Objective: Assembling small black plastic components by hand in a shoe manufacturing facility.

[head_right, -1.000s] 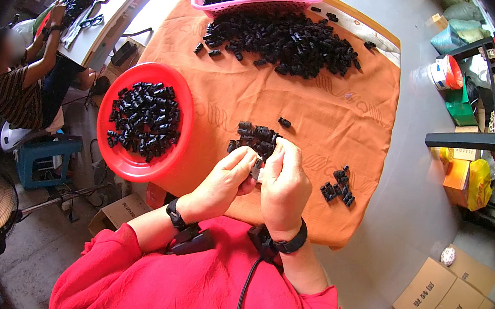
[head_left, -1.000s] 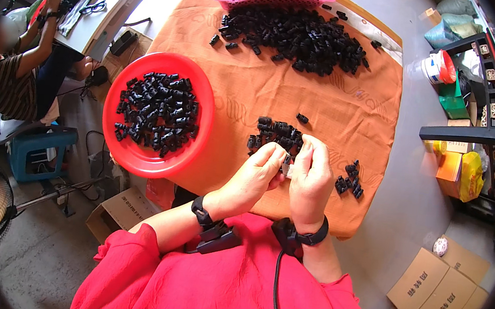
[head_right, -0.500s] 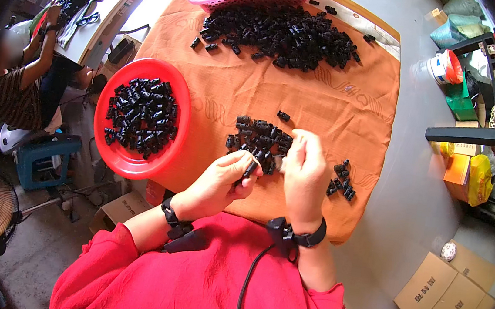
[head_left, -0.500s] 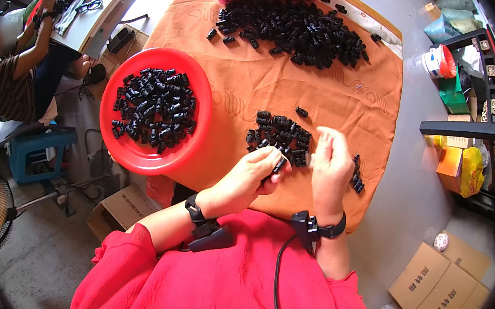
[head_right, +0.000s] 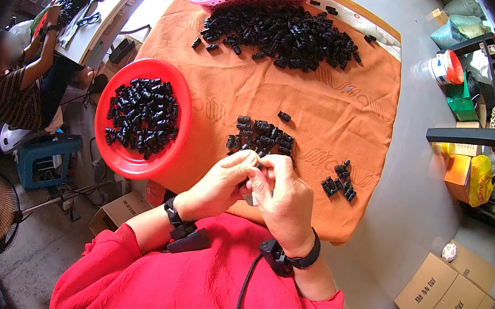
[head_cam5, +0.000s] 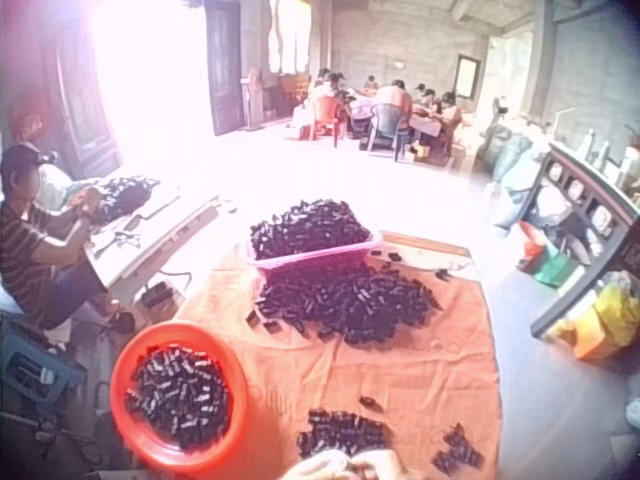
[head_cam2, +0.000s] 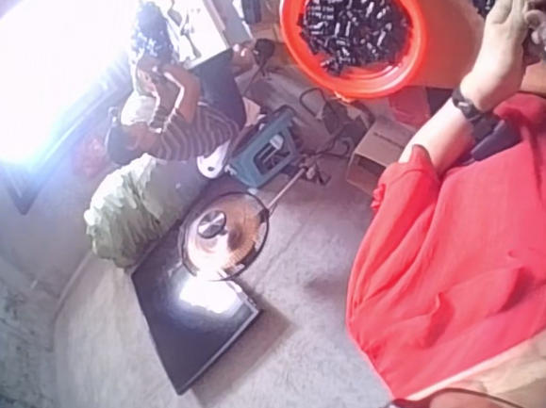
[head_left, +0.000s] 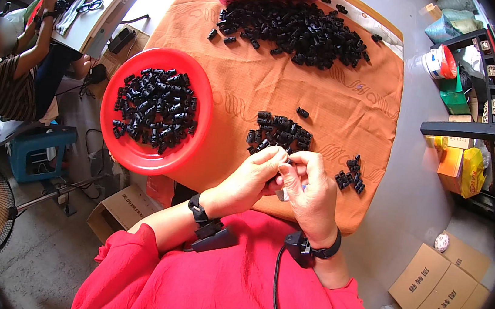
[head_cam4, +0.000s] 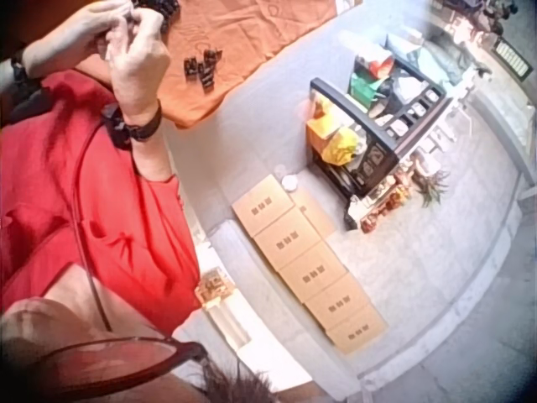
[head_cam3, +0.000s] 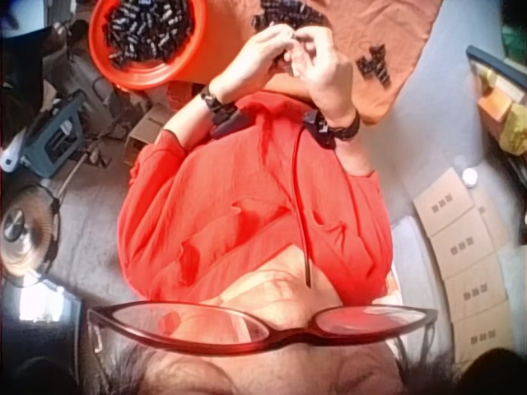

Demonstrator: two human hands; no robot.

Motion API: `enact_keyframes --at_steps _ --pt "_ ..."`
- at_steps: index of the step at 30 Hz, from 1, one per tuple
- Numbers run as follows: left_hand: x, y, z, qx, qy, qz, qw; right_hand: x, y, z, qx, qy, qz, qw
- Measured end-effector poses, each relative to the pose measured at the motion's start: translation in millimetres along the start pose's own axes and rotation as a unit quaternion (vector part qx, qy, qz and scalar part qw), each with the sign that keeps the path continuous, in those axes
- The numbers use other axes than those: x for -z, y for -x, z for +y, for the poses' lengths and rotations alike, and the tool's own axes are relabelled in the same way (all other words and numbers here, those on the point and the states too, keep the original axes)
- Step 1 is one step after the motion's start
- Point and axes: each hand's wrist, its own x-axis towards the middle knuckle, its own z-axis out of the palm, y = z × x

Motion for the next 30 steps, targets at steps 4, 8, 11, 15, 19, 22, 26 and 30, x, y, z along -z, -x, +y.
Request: enact_keyframes --at_steps 4,8,11,15,19,22,26,30 --pt "-1.2 2.1 1.7 -0.002 -0.029 0.005 1.0 1.8 -2.6 -2.1 -0.036 -0.047 -0.007 0.998" --pt "-4.2 3.6 2.1 -0.012 -0.038 0.007 0.999 -4.3 -4.9 -0.8 -0.041 -0.011 0.063 0.997" --pt "-2.0 3.2 -1.1 -0.012 -0.031 0.017 0.999 -9.8 -6.1 2.4 -0.02 0.06 0.093 0.994" --pt "-0.6 2.9 -4.7 -0.015 -0.02 0.014 1.0 -11.5 -8.3 -0.9 -0.005 0.118 0.106 0.987" --pt "-3.8 3.7 -3.7 -0.011 -0.018 0.037 0.999 -12.8 -9.1 0.5 -0.009 0.143 0.105 0.984" --pt "-1.9 3.9 -3.3 -0.015 -0.026 0.032 0.999 -13.3 -9.5 0.6 -0.013 0.141 0.103 0.985" --pt "-2.0 4.0 -2.7 -0.013 -0.033 0.035 0.999 -12.6 -9.9 -0.2 -0.014 0.142 0.101 0.985" --pt "-3.7 3.4 -2.9 -0.008 -0.032 0.046 0.998 -12.4 -10.3 0.4 -0.013 0.134 0.101 0.986"
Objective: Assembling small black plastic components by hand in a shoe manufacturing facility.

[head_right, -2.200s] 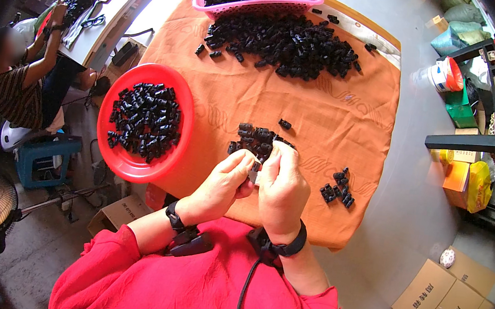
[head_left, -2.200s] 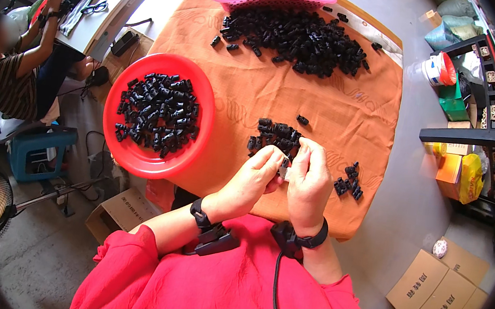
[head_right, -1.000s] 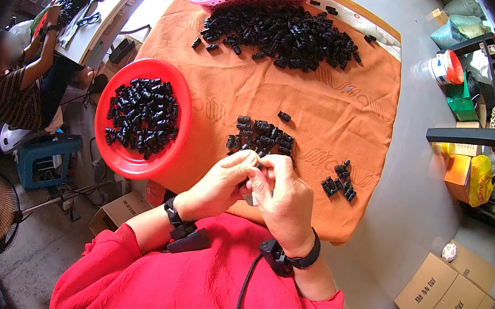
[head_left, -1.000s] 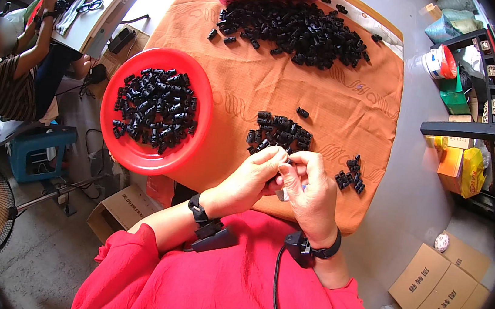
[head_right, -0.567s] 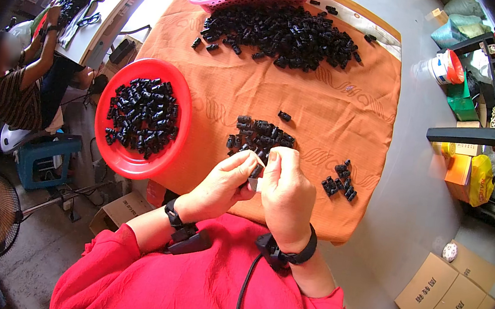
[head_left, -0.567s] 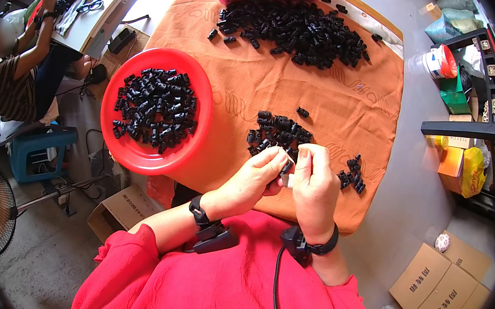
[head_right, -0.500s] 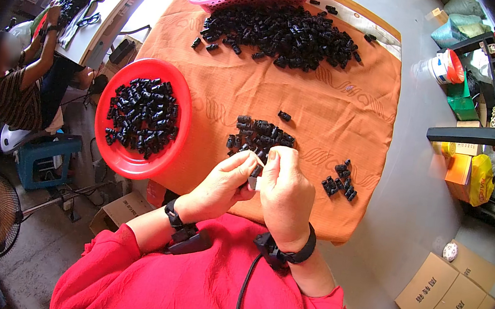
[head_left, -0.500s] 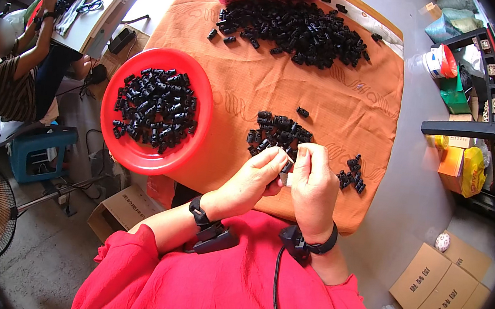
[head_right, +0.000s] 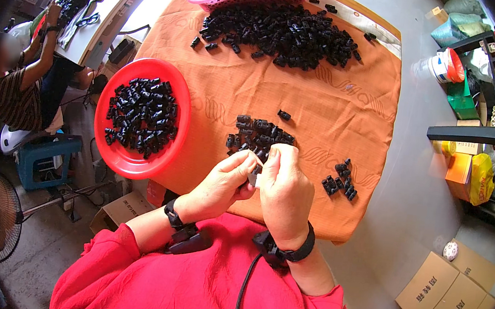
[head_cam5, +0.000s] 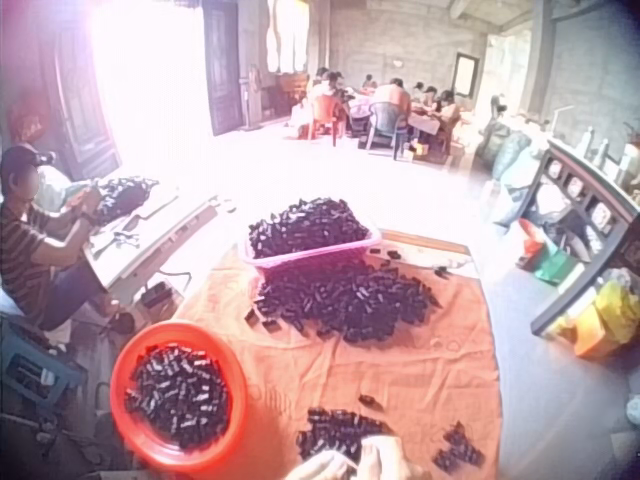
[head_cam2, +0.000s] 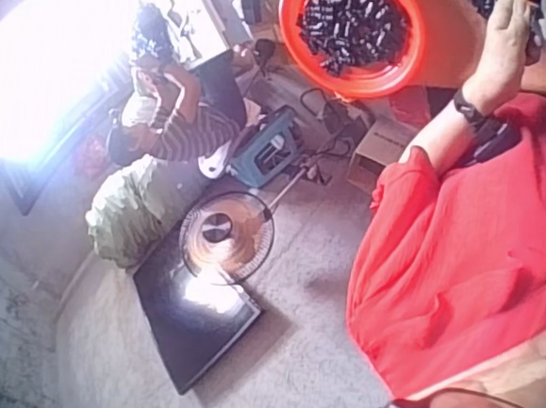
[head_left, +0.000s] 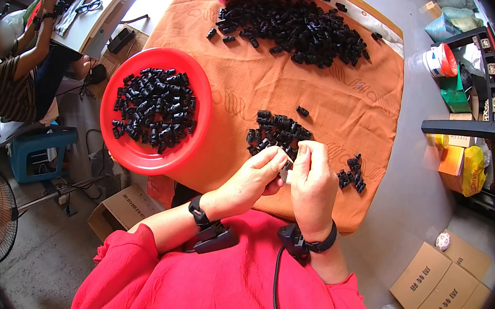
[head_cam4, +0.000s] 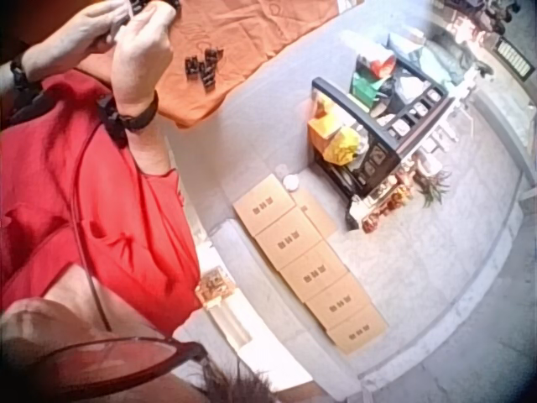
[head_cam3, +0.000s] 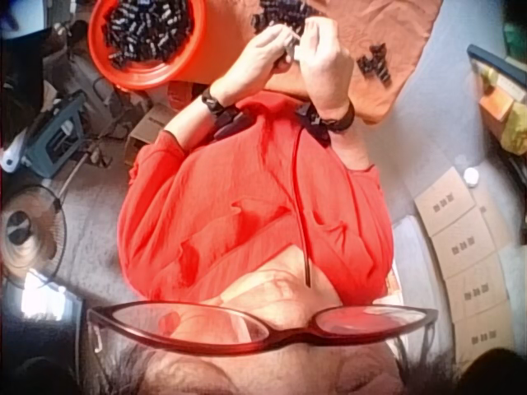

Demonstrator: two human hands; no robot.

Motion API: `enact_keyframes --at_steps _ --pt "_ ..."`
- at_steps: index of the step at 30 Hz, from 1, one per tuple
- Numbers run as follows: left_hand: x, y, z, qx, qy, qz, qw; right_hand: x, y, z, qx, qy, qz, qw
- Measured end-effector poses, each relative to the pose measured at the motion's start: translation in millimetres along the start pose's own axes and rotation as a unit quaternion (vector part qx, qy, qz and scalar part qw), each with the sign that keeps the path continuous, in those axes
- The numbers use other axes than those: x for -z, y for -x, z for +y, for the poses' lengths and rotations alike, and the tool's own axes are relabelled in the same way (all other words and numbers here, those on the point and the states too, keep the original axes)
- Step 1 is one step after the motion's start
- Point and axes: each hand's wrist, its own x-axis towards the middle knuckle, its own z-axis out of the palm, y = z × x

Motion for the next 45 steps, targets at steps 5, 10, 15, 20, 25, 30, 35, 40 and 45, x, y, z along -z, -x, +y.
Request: enact_keyframes --at_steps 5,10,15,20,25,30,35,40,45 --pt "1.8 -0.5 -2.0 -0.008 -0.013 -0.005 1.0 0.9 -0.7 -2.2 -0.009 0.005 -0.007 1.0" --pt "2.1 -0.9 -3.2 -0.018 -0.021 -0.008 1.0 1.3 -1.5 -3.2 -0.018 0.005 -0.014 1.0" --pt "-1.3 1.2 -1.2 -0.018 -0.031 0.007 0.999 1.0 -1.6 -4.2 -0.016 -0.002 -0.01 1.0" --pt "0.7 0.5 -3.6 -0.016 -0.027 0.005 0.999 0.2 -1.0 -3.3 -0.028 -0.008 -0.019 0.999" --pt "0.6 -0.6 -5.5 -0.015 -0.014 0.01 1.0 0.2 -1.7 -5.4 -0.026 -0.003 -0.016 1.0" --pt "1.1 -1.2 -7.3 -0.047 -0.039 0.014 0.998 -2.5 -1.4 -4.7 -0.032 0.004 -0.013 0.999" --pt "3.7 -0.4 -8.9 -0.043 -0.014 0.013 0.999 -2.4 -3.3 -4.7 -0.038 -0.012 -0.016 0.999" --pt "0.6 0.5 -6.7 -0.011 0.017 0.013 1.0 0.0 -4.3 -0.1 -0.026 -0.023 -0.03 0.999" --pt "4.5 -1.6 -10.1 -0.026 0.036 -0.017 0.999 1.2 -4.3 -3.0 -0.011 -0.015 -0.034 0.999"
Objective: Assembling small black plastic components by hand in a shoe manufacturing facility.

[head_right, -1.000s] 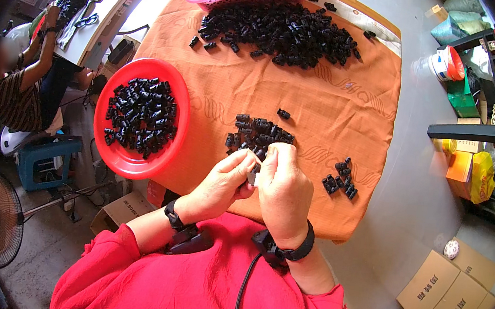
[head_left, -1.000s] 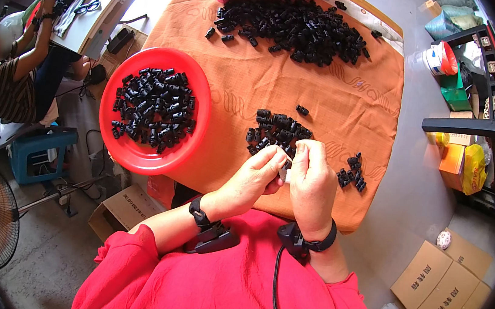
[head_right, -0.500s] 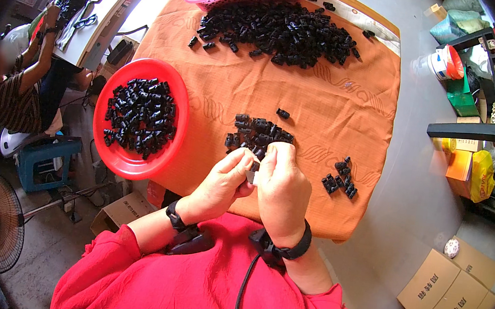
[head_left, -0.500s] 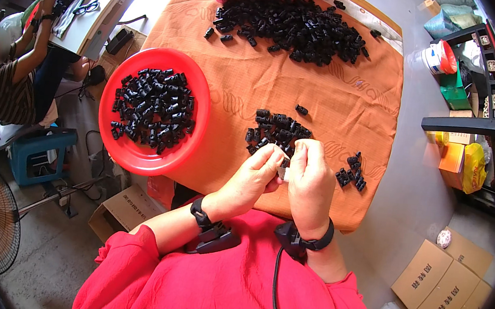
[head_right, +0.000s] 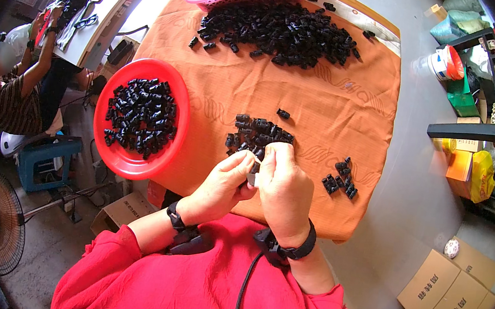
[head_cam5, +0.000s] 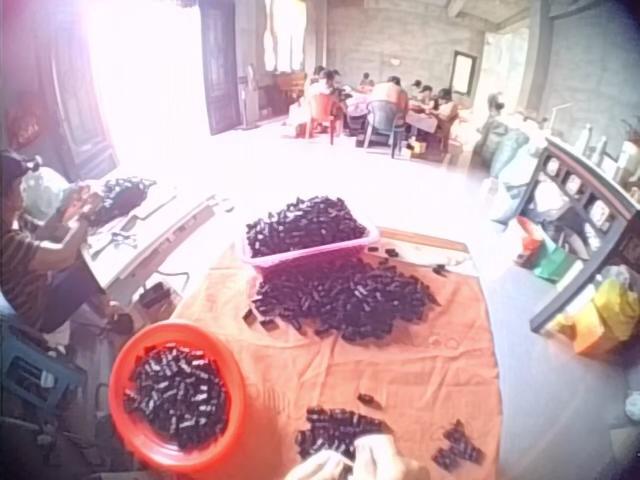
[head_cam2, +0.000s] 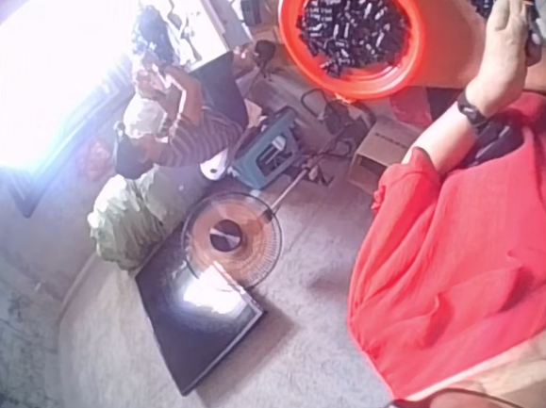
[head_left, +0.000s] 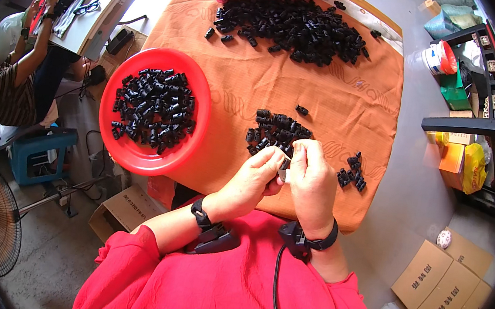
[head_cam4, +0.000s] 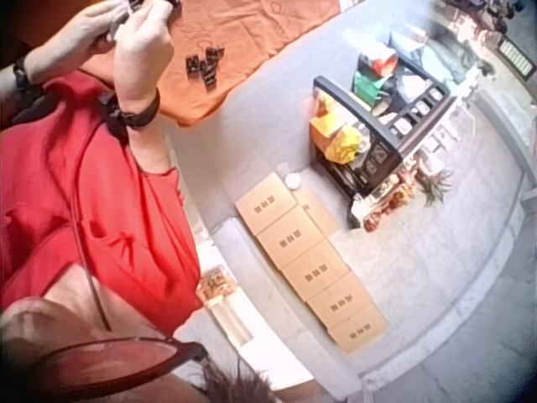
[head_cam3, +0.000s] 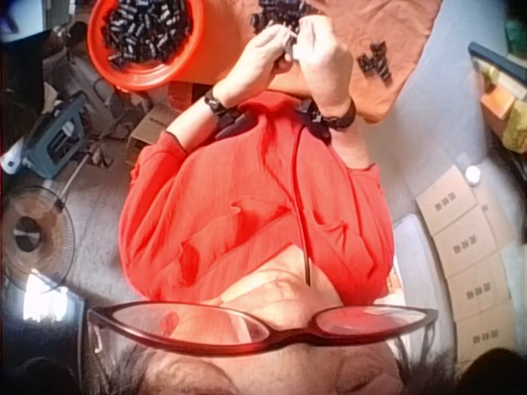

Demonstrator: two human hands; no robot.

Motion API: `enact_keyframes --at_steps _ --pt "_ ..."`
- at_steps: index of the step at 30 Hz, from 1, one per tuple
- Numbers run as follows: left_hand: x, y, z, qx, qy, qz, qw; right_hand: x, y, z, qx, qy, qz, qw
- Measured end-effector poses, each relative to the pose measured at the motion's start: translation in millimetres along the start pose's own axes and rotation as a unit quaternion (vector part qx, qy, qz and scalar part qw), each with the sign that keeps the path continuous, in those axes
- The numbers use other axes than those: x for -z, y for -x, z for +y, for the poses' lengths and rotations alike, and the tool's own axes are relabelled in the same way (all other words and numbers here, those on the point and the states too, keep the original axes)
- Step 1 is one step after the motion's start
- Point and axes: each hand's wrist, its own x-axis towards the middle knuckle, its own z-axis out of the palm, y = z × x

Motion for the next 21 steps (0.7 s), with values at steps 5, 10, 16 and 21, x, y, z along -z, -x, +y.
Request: enact_keyframes --at_steps 5,10,16,21 --pt "-0.9 0.2 1.3 0.005 -0.004 0.01 1.0 -1.1 -0.6 -0.2 -0.019 0.009 -0.008 1.0" --pt "-2.5 1.2 2.4 0.013 -0.023 0.032 0.999 -1.3 -0.7 -1.4 -0.02 0.031 -0.008 0.999" --pt "-3.0 2.1 0.4 0.0 -0.056 0.039 0.998 -1.9 0.3 -2.2 -0.029 0.037 -0.013 0.999" --pt "-3.5 2.6 -0.9 -0.017 -0.074 0.047 0.996 -3.9 1.6 -0.6 -0.051 0.045 -0.018 0.997"
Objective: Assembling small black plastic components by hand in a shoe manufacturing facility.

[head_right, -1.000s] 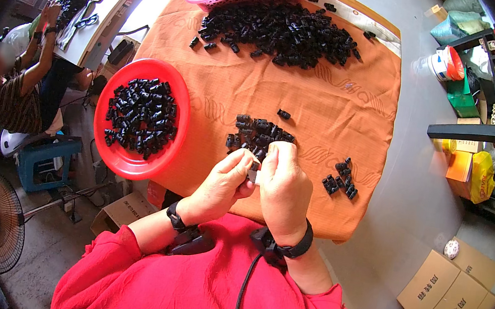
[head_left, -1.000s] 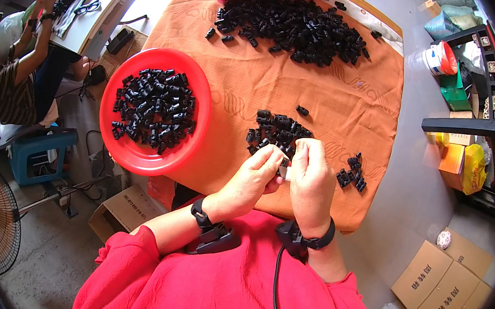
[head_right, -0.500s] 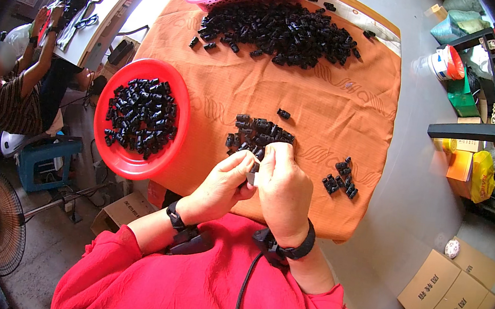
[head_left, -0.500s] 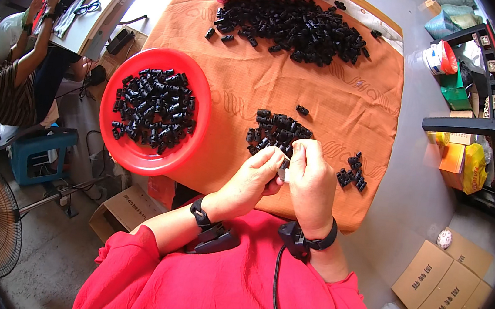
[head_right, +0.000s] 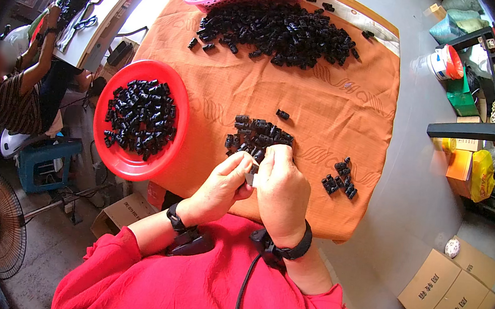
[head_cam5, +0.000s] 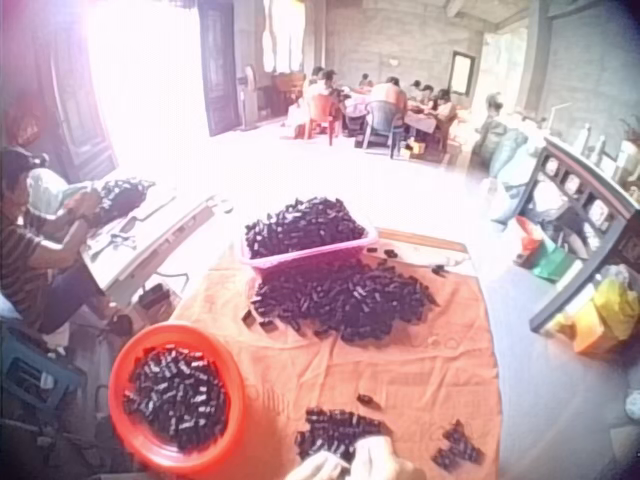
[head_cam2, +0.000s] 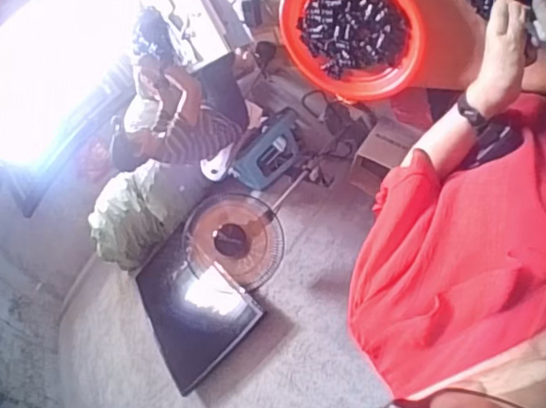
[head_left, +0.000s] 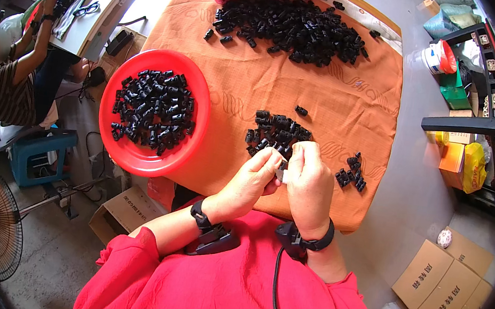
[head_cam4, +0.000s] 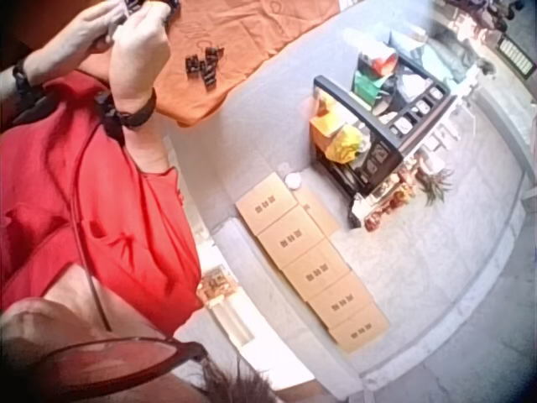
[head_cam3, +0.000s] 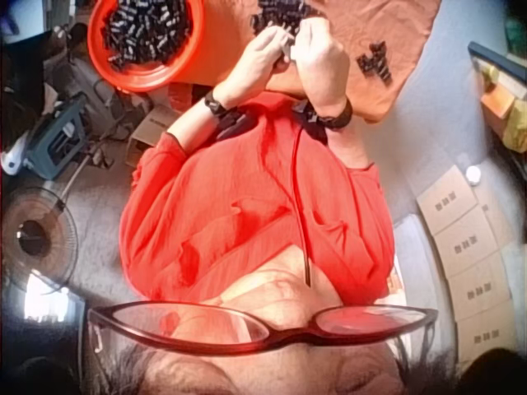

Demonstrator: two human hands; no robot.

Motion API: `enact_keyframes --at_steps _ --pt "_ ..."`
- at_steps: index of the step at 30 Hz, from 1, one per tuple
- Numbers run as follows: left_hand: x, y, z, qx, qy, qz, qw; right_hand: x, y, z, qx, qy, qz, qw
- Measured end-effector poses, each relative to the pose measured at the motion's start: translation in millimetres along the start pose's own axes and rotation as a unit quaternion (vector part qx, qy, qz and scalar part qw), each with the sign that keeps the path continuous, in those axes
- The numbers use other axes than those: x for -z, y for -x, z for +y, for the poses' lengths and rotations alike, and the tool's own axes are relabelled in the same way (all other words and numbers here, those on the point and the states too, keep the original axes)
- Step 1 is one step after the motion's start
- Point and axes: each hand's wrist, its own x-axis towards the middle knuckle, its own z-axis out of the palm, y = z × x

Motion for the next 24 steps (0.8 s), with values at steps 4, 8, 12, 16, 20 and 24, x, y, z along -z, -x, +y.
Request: enact_keyframes --at_steps 4,8,12,16,20,24 --pt "4.1 -0.3 -1.0 0.019 0.016 -0.019 1.0 -2.0 0.3 3.6 0.009 -0.013 0.015 1.0" --pt "4.1 -0.8 -3.1 0.015 0.022 -0.014 1.0 -3.7 0.0 6.1 0.019 -0.024 0.023 0.999" --pt "0.1 1.6 -1.3 0.005 -0.01 0.015 1.0 -5.3 -0.2 7.3 0.008 -0.032 0.015 0.999" --pt "-0.4 2.2 0.5 0.009 -0.027 0.018 0.999 -6.1 -0.2 4.6 0.005 -0.015 0.011 1.0" --pt "-1.2 3.2 3.1 0.025 -0.011 0.015 1.0 -5.2 0.2 7.8 0.022 -0.026 0.016 0.999" --pt "-0.4 1.7 -1.1 0.017 0.003 0.006 1.0 -6.6 0.7 6.6 0.019 -0.017 0.026 0.999"
